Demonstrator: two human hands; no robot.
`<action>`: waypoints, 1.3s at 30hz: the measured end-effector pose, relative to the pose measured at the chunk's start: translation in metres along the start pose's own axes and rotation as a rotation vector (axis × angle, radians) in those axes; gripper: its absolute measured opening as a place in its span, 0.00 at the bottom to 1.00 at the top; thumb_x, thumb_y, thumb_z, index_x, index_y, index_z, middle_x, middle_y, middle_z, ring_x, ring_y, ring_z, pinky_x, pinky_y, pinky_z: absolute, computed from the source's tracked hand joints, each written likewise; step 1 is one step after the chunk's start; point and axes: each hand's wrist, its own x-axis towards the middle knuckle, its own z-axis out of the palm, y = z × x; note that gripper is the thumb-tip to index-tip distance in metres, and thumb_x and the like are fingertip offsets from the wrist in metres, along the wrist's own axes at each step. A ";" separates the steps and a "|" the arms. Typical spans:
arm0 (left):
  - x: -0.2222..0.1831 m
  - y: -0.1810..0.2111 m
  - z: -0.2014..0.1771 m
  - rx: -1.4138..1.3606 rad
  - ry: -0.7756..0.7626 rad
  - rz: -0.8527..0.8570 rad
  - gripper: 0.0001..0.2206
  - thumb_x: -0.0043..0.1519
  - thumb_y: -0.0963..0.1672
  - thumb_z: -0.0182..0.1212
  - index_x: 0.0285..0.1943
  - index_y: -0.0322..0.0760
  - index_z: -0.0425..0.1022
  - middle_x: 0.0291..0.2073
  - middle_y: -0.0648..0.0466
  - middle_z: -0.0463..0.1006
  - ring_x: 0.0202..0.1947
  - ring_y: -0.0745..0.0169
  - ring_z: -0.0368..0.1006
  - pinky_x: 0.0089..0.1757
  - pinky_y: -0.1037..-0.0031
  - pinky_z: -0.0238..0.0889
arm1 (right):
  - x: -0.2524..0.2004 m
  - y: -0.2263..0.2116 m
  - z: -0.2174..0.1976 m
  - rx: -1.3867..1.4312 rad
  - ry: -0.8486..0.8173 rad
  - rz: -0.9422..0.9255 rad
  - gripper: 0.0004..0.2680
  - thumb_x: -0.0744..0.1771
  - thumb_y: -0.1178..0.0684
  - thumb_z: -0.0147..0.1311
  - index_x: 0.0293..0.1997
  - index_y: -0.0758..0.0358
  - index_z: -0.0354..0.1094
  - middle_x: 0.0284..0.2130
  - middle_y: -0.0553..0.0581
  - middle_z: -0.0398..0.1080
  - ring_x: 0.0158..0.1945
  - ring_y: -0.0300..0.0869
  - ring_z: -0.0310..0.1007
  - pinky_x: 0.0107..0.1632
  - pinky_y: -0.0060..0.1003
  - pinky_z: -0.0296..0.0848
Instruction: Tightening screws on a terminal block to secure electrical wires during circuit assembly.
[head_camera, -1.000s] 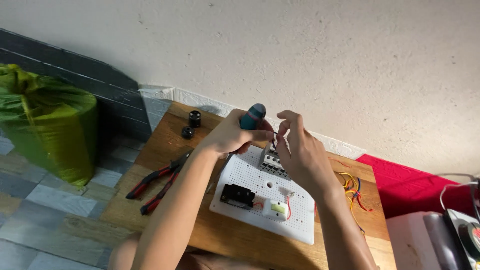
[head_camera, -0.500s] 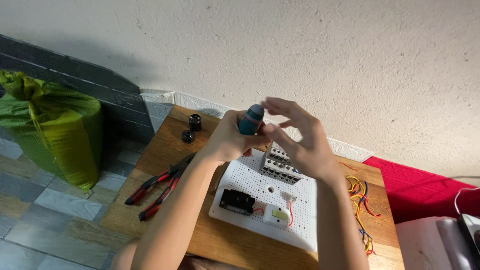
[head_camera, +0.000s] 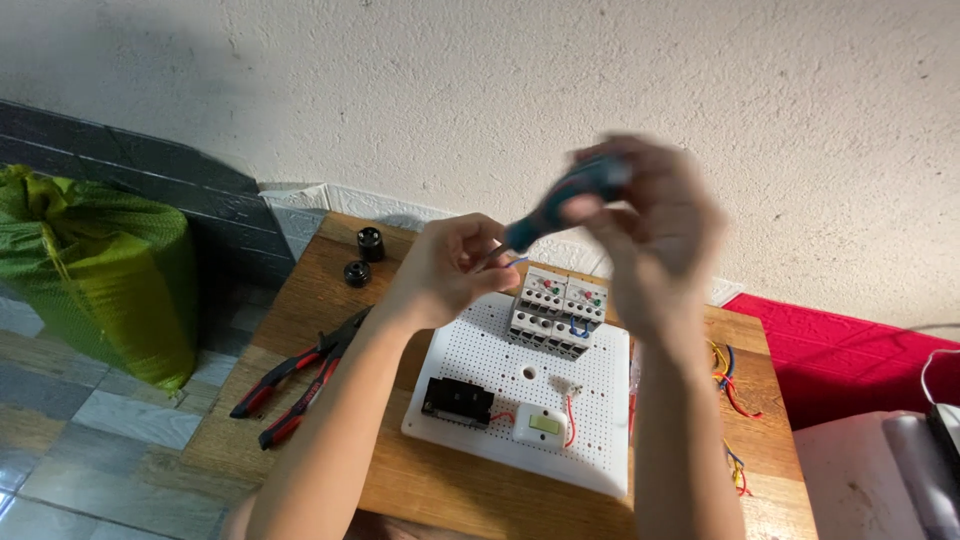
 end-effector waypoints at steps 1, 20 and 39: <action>0.000 0.001 -0.001 0.033 0.036 -0.008 0.08 0.57 0.40 0.74 0.40 0.40 0.78 0.22 0.61 0.73 0.21 0.74 0.60 0.28 0.82 0.51 | 0.000 -0.007 -0.012 -0.023 0.114 -0.088 0.16 0.67 0.65 0.60 0.60 0.64 0.62 0.50 0.61 0.73 0.53 0.46 0.78 0.56 0.36 0.81; 0.002 -0.042 0.019 0.621 -0.080 0.302 0.09 0.66 0.48 0.56 0.39 0.42 0.76 0.39 0.57 0.81 0.45 0.58 0.76 0.50 0.63 0.66 | -0.004 -0.007 -0.071 -0.278 0.262 -0.353 0.18 0.71 0.59 0.58 0.67 0.83 0.59 0.48 0.76 0.68 0.57 0.58 0.74 0.65 0.47 0.78; -0.011 -0.059 0.033 0.690 -0.074 0.497 0.16 0.71 0.52 0.40 0.43 0.40 0.66 0.52 0.51 0.72 0.53 0.46 0.72 0.31 0.60 0.73 | -0.005 0.005 -0.054 -0.208 0.250 -0.350 0.23 0.70 0.61 0.60 0.73 0.76 0.53 0.54 0.79 0.67 0.62 0.61 0.74 0.66 0.52 0.80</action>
